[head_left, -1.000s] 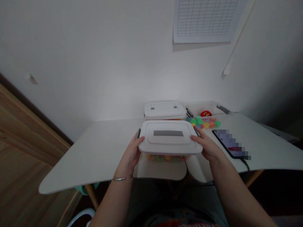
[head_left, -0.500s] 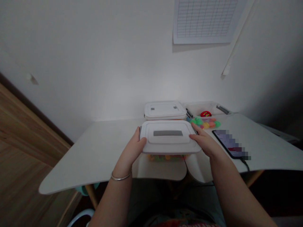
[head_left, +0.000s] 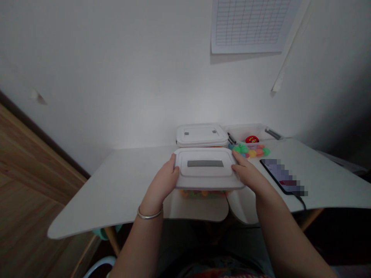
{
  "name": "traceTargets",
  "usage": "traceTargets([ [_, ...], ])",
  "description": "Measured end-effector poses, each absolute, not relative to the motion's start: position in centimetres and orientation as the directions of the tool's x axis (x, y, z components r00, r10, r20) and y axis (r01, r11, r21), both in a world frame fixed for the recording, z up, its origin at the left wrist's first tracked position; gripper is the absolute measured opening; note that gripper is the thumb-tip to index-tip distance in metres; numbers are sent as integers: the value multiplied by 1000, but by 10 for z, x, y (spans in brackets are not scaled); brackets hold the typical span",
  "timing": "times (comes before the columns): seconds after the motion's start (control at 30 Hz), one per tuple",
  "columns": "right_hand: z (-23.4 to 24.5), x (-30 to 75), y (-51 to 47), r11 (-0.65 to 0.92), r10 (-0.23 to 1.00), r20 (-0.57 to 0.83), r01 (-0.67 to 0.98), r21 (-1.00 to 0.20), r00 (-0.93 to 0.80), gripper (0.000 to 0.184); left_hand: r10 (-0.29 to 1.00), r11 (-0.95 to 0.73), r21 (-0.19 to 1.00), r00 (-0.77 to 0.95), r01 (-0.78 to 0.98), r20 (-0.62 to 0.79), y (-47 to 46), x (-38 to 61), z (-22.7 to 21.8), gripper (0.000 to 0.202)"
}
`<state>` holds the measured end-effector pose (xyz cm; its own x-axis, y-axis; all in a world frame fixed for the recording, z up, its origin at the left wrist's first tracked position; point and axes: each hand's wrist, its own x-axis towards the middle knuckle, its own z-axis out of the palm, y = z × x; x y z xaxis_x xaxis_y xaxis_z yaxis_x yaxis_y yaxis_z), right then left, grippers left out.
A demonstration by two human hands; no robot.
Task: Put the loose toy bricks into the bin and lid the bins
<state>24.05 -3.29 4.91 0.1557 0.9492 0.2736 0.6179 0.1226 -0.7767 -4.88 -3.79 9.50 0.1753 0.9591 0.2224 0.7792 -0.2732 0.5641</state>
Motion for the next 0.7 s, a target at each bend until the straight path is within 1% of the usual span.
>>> traceTargets([
  [0.1,52,237,-35,126,947,288,660,-741,142,69,975,-218,538,161,814,152,-39,-42,102,59],
  [0.27,57,231,-38,102,950,280,711,-695,138,65,981,-186,493,132,850,141,-40,-37,105,58],
  [0.43,55,234,-37,134,947,293,663,-736,134,63,976,-195,468,123,862,181,-39,-39,101,56],
  [0.53,49,237,-33,160,943,296,574,-803,150,62,952,-240,423,126,874,280,-44,-39,101,51],
  [0.63,45,231,-30,161,943,275,470,-868,185,62,888,-238,350,58,906,455,-59,-30,104,45],
  [0.67,45,226,-31,155,945,262,438,-886,196,62,857,-269,327,70,906,511,-66,-24,105,44],
  [0.7,45,220,-32,148,948,246,408,-901,200,62,831,-327,297,123,897,543,-72,-17,106,43],
])
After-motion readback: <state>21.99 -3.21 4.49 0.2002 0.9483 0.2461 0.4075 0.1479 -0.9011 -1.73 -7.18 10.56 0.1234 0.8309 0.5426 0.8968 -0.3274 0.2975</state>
